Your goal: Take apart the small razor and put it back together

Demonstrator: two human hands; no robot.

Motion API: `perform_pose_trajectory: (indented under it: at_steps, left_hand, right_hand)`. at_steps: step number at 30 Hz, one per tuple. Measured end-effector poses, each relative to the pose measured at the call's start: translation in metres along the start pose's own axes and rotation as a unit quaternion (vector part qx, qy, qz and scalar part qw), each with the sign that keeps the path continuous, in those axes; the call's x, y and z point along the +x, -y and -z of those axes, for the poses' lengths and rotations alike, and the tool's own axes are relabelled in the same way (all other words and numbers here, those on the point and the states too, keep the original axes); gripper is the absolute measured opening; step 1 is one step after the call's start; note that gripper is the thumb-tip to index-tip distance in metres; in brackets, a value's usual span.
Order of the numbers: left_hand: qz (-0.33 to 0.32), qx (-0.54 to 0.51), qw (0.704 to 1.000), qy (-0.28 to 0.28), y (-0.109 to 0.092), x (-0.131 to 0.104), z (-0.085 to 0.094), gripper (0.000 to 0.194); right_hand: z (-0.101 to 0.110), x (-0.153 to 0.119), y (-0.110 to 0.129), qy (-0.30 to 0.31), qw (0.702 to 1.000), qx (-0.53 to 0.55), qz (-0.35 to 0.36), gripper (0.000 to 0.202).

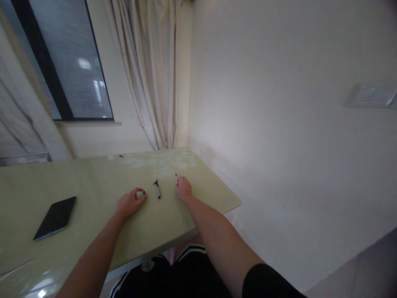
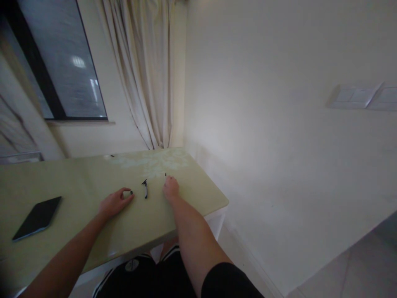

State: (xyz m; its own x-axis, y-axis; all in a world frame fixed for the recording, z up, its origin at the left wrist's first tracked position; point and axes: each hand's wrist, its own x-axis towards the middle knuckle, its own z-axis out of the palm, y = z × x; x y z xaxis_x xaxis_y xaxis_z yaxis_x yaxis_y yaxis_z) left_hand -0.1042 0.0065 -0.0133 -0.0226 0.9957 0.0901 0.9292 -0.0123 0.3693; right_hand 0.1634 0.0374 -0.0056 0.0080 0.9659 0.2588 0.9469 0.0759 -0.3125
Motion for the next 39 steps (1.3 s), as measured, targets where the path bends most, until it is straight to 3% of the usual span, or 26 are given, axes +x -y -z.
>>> perform_pose_trajectory:
  at_steps: [4,9,15,25,29,39]
  left_hand:
    - [0.005,0.003,1.000,0.007,0.000,-0.001,0.001,0.058]
    - [0.017,0.017,1.000,0.019,-0.002,-0.001,0.003,0.057]
    - [0.023,0.008,1.000,-0.002,0.002,0.002,-0.001,0.059]
    - [0.038,0.014,0.999,-0.002,0.007,-0.003,-0.001,0.056]
    - [0.052,0.002,0.999,-0.003,0.012,-0.005,-0.001,0.059]
    - [0.078,-0.019,0.997,-0.008,0.014,-0.011,-0.002,0.063]
  right_hand:
    - [-0.015,0.000,0.025,0.009,0.999,0.053,-0.007,0.024]
    - [-0.027,-0.001,0.021,0.018,0.996,0.087,-0.008,0.018]
    - [-0.024,0.005,0.017,0.048,0.992,0.114,-0.006,0.021]
    - [-0.015,0.011,0.008,0.162,0.970,0.098,0.155,0.034]
    - [-0.018,0.010,0.006,0.167,0.961,0.102,0.197,0.032]
    - [-0.024,0.006,0.008,0.174,0.973,0.114,0.105,0.046]
